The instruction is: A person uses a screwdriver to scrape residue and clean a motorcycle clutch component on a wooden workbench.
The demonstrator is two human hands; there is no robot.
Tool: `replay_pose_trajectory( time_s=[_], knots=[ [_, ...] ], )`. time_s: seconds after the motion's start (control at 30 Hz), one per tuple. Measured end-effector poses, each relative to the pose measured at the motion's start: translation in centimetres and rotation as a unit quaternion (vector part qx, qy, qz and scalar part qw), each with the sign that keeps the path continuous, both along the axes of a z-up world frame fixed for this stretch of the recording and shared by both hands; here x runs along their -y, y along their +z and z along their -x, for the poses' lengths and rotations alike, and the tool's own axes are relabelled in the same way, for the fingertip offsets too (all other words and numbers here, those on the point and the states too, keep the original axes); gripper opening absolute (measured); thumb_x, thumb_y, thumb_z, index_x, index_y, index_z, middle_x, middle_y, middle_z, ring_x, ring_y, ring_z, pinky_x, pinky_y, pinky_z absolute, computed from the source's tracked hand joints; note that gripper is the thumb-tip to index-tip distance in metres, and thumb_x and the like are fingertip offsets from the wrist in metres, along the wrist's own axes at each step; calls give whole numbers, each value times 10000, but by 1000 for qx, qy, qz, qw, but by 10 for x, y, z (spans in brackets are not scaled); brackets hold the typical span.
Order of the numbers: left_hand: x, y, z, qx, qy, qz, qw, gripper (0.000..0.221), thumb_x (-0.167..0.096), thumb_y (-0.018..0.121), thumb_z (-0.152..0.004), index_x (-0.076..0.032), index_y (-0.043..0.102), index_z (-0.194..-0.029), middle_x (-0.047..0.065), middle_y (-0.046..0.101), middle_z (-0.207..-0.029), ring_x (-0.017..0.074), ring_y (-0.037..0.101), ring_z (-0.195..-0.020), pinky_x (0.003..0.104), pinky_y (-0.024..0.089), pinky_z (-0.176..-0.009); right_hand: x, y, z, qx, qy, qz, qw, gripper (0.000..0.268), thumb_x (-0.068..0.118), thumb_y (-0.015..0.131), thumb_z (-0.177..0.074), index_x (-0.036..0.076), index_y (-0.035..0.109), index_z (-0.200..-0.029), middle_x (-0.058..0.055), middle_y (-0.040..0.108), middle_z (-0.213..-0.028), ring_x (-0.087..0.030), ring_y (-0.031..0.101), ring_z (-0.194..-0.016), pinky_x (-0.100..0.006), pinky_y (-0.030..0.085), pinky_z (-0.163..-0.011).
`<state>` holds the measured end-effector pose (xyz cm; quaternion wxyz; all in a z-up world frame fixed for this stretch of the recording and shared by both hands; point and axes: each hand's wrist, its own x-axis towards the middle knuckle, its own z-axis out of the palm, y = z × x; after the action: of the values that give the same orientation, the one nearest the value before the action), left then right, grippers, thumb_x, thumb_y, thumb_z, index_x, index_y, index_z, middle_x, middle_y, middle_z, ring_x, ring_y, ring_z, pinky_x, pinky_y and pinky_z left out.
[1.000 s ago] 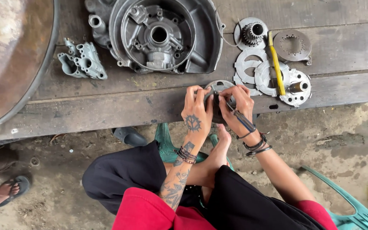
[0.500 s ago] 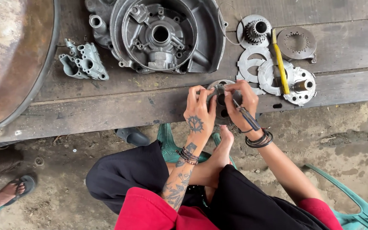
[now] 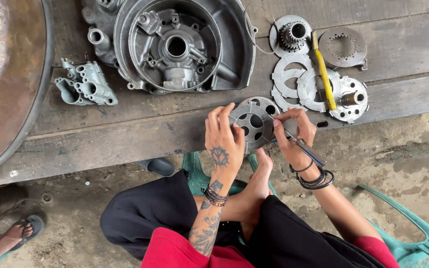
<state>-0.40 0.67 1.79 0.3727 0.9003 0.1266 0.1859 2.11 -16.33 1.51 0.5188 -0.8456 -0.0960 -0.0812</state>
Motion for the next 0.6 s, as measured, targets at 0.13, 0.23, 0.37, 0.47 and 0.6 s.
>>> replay_pose_trajectory(
  time_s=[0.13,0.23,0.37,0.47,0.6],
  knots=[
    [-3,-9,-2,-4,-4,7,1000,320,-31,623,-824,-146,673,-1119,-6,549,-1050,211,574,-817,361,542,-687,-9,5,-1,-1,10,10,1000,100,-10,700,-972,68,641,-995,-106,737,-894,-333,728,-939,-613,465,-1076],
    [-5,-14,0,-30,2,-12,999,199,-217,752,-807,-236,660,-983,-94,519,-935,154,567,-785,309,531,-659,-13,8,0,-4,24,8,1000,111,-2,710,-969,93,658,-995,-76,749,-900,-321,724,-983,-615,428,-1098],
    [0,-11,-2,-10,12,18,1000,192,-184,752,-811,-209,629,-957,-61,528,-940,187,587,-805,343,549,-666,-17,6,-1,26,57,21,998,138,-32,727,-925,88,675,-970,-63,743,-881,-280,730,-877,-520,440,-1101],
    [6,-9,-2,2,7,26,1000,153,-141,708,-870,-196,655,-1003,-51,536,-983,183,595,-823,346,561,-676,-20,3,-2,40,68,38,996,130,-32,720,-926,83,680,-973,-69,733,-875,-272,714,-852,-513,431,-1099],
    [5,-3,-2,-5,-5,30,1000,116,-133,667,-949,-198,686,-1043,-57,527,-1006,148,612,-804,332,579,-651,-21,0,-1,53,72,34,995,110,-26,714,-935,76,680,-957,-75,720,-867,-282,701,-840,-515,416,-1096]
  ],
)
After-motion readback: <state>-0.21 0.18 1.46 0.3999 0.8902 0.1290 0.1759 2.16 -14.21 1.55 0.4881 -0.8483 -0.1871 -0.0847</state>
